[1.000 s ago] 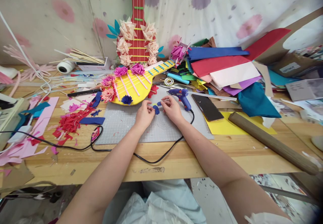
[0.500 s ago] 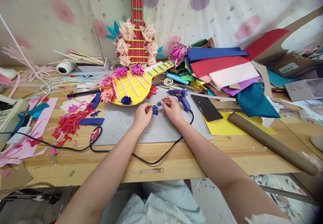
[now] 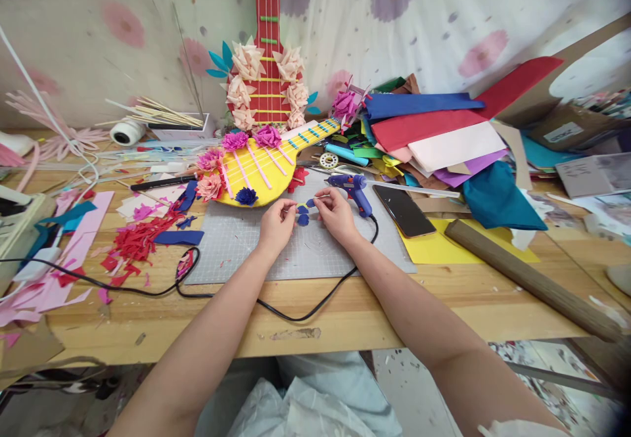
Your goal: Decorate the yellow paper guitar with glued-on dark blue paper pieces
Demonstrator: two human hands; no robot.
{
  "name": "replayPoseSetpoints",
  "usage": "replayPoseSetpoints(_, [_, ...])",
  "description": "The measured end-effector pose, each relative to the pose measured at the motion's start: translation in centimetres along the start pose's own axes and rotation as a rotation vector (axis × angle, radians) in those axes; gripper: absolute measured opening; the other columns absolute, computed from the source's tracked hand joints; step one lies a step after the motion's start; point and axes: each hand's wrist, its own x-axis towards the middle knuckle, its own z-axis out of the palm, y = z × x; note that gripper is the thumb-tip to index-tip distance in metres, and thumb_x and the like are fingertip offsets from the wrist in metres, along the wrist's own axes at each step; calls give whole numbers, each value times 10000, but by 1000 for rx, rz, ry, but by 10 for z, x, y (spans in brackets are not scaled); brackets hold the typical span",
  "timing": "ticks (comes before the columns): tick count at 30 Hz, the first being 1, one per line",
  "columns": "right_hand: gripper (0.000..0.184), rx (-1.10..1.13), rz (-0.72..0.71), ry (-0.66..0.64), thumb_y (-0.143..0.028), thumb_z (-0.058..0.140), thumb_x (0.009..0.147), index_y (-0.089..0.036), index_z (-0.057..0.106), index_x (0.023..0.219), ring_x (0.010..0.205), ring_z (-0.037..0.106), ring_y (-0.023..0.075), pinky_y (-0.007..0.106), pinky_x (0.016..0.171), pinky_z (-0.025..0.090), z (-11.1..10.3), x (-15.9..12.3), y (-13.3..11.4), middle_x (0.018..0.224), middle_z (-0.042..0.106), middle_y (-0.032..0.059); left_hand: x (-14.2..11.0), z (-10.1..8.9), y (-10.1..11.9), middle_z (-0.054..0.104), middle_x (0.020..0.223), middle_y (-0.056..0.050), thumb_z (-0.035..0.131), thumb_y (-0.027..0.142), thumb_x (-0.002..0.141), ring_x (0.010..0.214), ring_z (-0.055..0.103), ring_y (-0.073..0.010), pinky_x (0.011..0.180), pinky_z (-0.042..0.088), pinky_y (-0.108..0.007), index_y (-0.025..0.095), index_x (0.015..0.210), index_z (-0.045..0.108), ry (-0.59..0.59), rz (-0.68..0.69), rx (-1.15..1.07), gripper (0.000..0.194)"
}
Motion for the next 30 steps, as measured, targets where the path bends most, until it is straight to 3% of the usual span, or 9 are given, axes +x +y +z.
replayPoseSetpoints(3, [215,-27,-13,-24,-408,519,795,-225,499,907,495,528,90,219,466,436,2,-2,-3,770,658,-1,0,1,1,607,676,-3,564,322,774,447,496,-59,345,365,-150,159,797,573,6,-33,-61,165])
replayPoseSetpoints(8, [190,-75,-41,-71,-403,505,811,-243,502,913,565,579,120,237,494,448,5,-5,-7,800,675,7,3,4,2,654,787,-32,639,329,711,528,570,-86,349,367,-153,161,878,618,-15,-76,-79,237])
replayPoseSetpoints(16, [161,-138,-109,-98,-377,505,824,-245,501,916,538,541,119,261,526,425,5,-7,-8,809,676,1,1,6,5,571,540,6,618,252,717,518,589,-124,335,358,-161,154,800,637,40,-119,-64,130])
replayPoseSetpoints(21, [141,-120,-111,-89,-355,502,818,-229,516,881,668,598,141,261,570,442,4,-3,-6,822,671,19,2,4,6,621,693,-3,634,243,670,491,567,-86,328,372,-152,152,778,578,79,-132,-184,152])
replayPoseSetpoints(25, [150,-215,-97,-211,-345,558,777,-208,540,835,676,583,136,259,595,433,-29,-1,-19,773,656,18,3,2,5,598,685,6,635,240,653,479,553,-76,336,385,-155,151,771,567,92,-162,-216,162])
replayPoseSetpoints(28, [207,-254,26,-451,-384,606,741,-189,554,781,595,532,112,240,539,398,-77,-3,-35,676,613,1,3,1,5,582,682,13,635,236,647,467,539,-72,336,387,-163,153,760,564,98,-174,-226,157])
replayPoseSetpoints(30, [283,-256,132,-487,-452,632,717,-186,537,739,521,466,91,226,476,342,-108,-5,-38,600,549,-22,3,1,5,580,692,15,636,228,643,477,536,-66,338,382,-154,155,752,560,111,-173,-221,151])
